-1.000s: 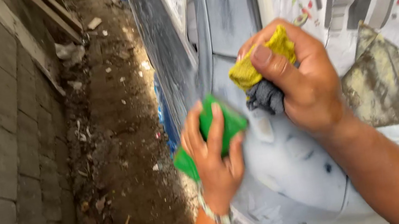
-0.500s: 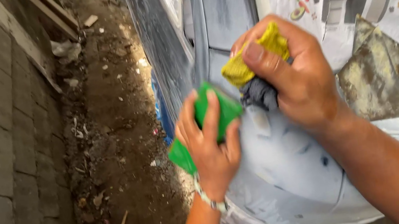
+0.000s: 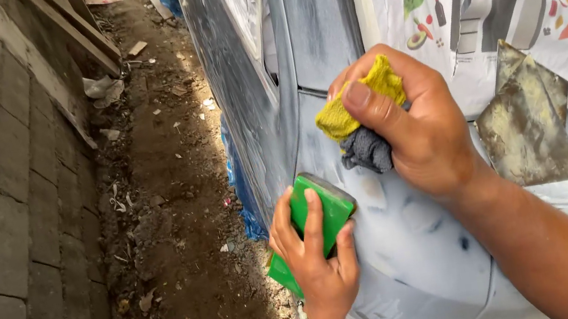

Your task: The person uses a green sanding block to sand the surface of a car's rear bumper, which is partially covered with newspaper. They repeatedly wipe the sanded area with a yellow cloth and occasionally dip the cloth into a bucket of water.

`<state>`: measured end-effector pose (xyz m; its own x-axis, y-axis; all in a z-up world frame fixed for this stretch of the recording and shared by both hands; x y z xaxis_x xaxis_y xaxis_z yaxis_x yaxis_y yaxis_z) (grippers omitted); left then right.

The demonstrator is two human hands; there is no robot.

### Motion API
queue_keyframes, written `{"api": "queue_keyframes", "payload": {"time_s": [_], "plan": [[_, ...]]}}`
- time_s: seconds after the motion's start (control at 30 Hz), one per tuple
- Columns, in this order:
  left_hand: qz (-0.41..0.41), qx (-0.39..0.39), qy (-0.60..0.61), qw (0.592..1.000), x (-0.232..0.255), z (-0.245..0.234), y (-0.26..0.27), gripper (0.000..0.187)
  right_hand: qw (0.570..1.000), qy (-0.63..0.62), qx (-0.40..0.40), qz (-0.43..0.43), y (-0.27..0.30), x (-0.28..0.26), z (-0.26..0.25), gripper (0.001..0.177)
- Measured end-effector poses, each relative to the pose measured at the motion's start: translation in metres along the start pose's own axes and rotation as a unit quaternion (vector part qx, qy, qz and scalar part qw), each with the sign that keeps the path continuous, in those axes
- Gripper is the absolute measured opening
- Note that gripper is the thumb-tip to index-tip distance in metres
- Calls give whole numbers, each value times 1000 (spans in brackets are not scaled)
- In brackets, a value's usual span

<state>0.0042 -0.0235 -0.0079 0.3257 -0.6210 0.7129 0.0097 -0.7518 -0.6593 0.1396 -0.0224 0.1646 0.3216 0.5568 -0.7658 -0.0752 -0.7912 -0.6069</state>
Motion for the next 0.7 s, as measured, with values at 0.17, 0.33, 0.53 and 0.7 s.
{"api": "queue_keyframes", "payload": {"time_s": [0.17, 0.33, 0.53, 0.7], "plan": [[-4, -6, 8, 1000, 1, 5, -29, 60, 1000, -5, -26, 16, 10, 2, 4, 30], [28, -15, 38, 999, 1, 1, 11, 63, 1000, -13, -4, 4, 5, 2, -1, 30], [8, -11, 20, 1000, 3, 5, -42, 61, 989, -146, 9, 29, 4, 5, 4, 25], [41, -100, 44, 993, -16, -31, 32, 66, 998, -55, 4, -20, 6, 11, 3, 27]]}}
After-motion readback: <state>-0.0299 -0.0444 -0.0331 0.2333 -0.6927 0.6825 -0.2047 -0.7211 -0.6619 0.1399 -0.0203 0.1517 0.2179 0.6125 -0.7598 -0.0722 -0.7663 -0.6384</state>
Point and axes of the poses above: each hand's wrist, its own y-axis away from the middle knuckle, its own z-axis out of the palm, x = y × z, the point moved 1 cm from there along -y, towards the middle knuckle, and after that the axes turned 7 degrees about -z, right-handed, at the moved point
